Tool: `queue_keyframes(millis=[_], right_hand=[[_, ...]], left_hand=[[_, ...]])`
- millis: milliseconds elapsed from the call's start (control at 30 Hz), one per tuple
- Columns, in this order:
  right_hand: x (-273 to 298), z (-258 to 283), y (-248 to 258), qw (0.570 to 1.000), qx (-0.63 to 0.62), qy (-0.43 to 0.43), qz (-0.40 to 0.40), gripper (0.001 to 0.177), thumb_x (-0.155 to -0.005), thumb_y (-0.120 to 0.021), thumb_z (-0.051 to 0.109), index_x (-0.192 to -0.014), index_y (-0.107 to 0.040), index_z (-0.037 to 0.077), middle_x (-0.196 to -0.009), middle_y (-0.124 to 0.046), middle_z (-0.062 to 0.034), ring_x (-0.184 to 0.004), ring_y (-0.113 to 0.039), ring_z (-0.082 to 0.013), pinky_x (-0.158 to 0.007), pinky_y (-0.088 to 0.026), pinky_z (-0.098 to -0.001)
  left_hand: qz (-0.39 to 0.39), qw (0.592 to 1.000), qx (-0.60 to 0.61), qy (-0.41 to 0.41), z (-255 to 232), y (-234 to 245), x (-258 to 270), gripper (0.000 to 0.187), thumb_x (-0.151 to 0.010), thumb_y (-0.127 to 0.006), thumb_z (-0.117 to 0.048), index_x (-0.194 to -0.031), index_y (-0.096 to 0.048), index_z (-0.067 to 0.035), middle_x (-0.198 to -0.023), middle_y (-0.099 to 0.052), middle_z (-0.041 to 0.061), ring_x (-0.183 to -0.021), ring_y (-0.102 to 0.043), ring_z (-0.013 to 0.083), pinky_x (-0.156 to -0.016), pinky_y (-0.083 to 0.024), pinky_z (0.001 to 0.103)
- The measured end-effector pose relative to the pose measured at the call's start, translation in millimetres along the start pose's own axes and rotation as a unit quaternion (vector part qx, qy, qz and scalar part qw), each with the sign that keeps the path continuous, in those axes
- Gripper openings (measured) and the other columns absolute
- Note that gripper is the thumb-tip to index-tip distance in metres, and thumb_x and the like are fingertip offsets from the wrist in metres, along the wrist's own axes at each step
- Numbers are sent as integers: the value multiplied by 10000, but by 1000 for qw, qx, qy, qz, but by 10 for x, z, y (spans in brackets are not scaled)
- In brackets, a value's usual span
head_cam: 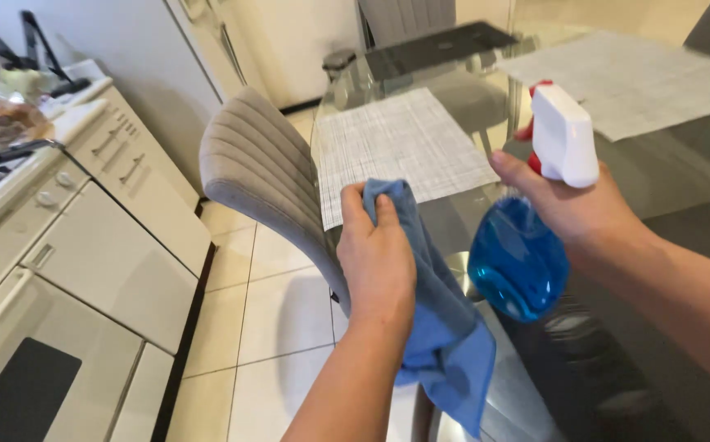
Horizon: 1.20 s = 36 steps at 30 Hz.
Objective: Cleaning a glass dining table and placemats using a spray cleaner and a cloth.
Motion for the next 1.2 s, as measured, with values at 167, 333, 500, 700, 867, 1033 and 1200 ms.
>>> queue_keyframes(millis=[167, 333, 500, 700, 867, 1033, 1200], right_hand=[[-411, -216, -424, 1000, 15, -10, -15, 496, -863, -817, 351, -1251, -625, 111, -974, -596, 43, -909, -546, -68, -799, -487, -252], [-658, -468, -620, 999, 21, -48, -16, 521, -863, -830, 369, -1259, -618, 105, -901, -577, 51, -838, -526, -65, -744, -469, -248], [-883, -514, -699, 994, 92, -46, -47, 544, -860, -837, 360, -1269, -596, 93, -840, -554, 37, -767, -512, -78, -671, -466, -263], [-949, -516, -786, 996, 60, -46, -38, 619, -816, -852, 306, -1319, -560, 97, -867, -629, 26, -838, -631, -80, -756, -545, -266], [-928, -592, -742, 989, 124, -77, -17, 768, -773, -878, 318, -1409, -501, 113, -1110, -647, -55, -1056, -632, -170, -895, -551, -334], [-619, -596, -476, 978, 166, -124, -6, 986, -676, -891, 292, -1511, -389, 146, -1343, -641, -85, -1258, -592, -210, -1031, -470, -374], [-19, -1051, 285, 960, 159, -220, -70, 875, -794, -807, 307, -1556, -408, 143, -1344, -633, -131, -1245, -622, -237, -1030, -510, -374]], left_hand=[[23, 999, -32, 0, 288, -234, -616, 303, -1002, -499, -275, -1287, -534, -180, -1070, -731, 207, -1015, -681, 406, -852, -494, 488], [107, 993, -1, 49, 601, -468, -892, 411, -1012, -444, -337, -1412, -456, -240, -1186, -705, 222, -1083, -694, 398, -917, -511, 459], [206, 976, 75, -13, 809, -813, -1106, 609, -1048, -402, -443, -1601, -246, -242, -1572, -454, 213, -1440, -455, 386, -1133, -375, 408], [251, 956, -136, -61, 1495, -990, -1372, 845, -915, -649, -402, -1602, -199, -202, -1623, -268, 225, -1503, -282, 396, -1190, -286, 438], [235, 934, -266, 33, 1266, -700, -1218, 808, -895, -713, -396, -1570, -305, -219, -1611, -252, 205, -1423, -330, 379, -1133, -311, 462], [145, 939, -286, -126, 645, -580, -786, 453, -852, -660, -173, -1300, -603, -139, -1215, -566, 116, -1202, -542, 320, -979, -400, 508], [262, 953, -113, -100, 561, -808, 6, 273, -848, -588, -38, -1102, -654, -114, -1079, -602, 138, -1025, -606, 352, -881, -489, 484]])
Point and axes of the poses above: each hand's wrist, its own x-axis away from the middle knuckle, its own y-axis out of the back of the hand, z = x × y, the point moved 7 cm from there along -x, towards the middle knuckle
